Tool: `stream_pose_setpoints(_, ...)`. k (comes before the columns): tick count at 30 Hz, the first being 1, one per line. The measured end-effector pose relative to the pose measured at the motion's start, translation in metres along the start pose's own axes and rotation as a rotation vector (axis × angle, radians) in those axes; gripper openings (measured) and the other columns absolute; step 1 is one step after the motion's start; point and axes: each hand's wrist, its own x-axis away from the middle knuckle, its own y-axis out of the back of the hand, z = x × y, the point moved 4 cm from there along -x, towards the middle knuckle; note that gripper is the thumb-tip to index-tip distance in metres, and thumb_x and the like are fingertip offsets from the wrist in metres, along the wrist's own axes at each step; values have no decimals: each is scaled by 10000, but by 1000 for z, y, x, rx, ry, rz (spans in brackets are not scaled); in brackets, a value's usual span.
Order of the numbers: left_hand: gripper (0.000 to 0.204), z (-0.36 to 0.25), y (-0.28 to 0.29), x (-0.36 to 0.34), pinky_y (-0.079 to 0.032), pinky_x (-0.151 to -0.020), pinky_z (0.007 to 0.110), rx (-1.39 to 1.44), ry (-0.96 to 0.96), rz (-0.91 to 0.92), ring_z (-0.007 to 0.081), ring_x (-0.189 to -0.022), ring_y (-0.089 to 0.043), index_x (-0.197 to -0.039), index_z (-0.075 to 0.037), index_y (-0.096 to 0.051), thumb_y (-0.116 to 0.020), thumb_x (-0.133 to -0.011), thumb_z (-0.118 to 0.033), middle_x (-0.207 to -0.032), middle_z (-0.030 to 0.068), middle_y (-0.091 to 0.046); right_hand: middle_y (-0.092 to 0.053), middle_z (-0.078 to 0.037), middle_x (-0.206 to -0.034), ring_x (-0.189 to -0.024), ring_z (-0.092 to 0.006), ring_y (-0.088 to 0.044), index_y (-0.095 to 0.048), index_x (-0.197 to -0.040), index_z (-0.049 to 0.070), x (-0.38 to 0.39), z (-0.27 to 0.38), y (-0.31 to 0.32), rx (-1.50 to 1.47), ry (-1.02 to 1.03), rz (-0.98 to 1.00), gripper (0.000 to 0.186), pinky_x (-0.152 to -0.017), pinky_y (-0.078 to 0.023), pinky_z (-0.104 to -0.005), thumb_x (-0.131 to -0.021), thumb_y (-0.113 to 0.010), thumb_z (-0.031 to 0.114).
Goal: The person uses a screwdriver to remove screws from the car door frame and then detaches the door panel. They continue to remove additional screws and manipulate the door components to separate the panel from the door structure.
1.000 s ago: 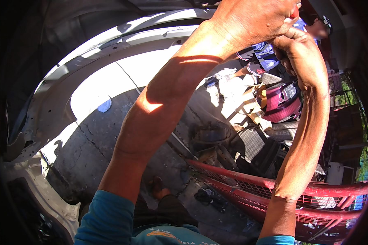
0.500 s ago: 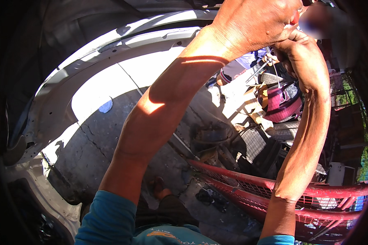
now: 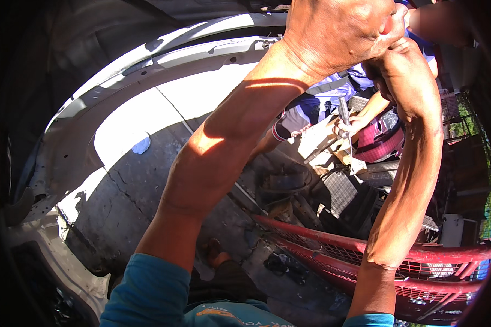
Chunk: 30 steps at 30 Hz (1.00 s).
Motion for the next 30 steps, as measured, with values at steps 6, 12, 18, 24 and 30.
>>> stream_pose_setpoints(6,255,-2,1,2,-562,-486,376,20,-11,26,226,-551,-711,-641,-143,-697,-760,-785,-344,-582,68,-669,-516,53,-583,-435,-22,-377,-639,-757,81,1,-3,7,-31,-48,24,200,-415,-252,-220,-926,-567,160)
stream_pose_setpoints(12,248,2,4,5,-561,-486,373,29,-20,45,229,-548,-709,-645,-140,-697,-758,-787,-334,-582,71,-669,-510,59,-589,-459,-21,-380,-642,-745,62,4,3,-5,-52,-8,-27,211,-429,-255,-229,-921,-572,154)
stream_pose_setpoints(18,241,1,6,6,-561,-486,371,39,-29,58,232,-545,-707,-650,-137,-697,-757,-789,-324,-583,74,-668,-507,60,-589,-494,-20,-381,-636,-728,31,8,2,-8,-38,24,-48,219,-465,-266,-244,-910,-566,131)
stream_pose_setpoints(24,234,0,8,7,-561,-487,368,40,-36,69,235,-542,-705,-654,-134,-696,-755,-792,-313,-583,77,-668,-495,55,-575,-502,-32,-376,-615,-699,5,13,-1,-11,-7,56,-93,216,-473,-271,-264,-882,-557,104)
stream_pose_setpoints(30,226,-1,10,7,-560,-487,366,39,-33,69,238,-539,-703,-659,-131,-696,-754,-794,-303,-584,80,-668,-507,45,-571,-514,-42,-394,-616,-699,-22,22,-1,-13,62,71,-160,187,-480,-293,-279,-842,-571,90)
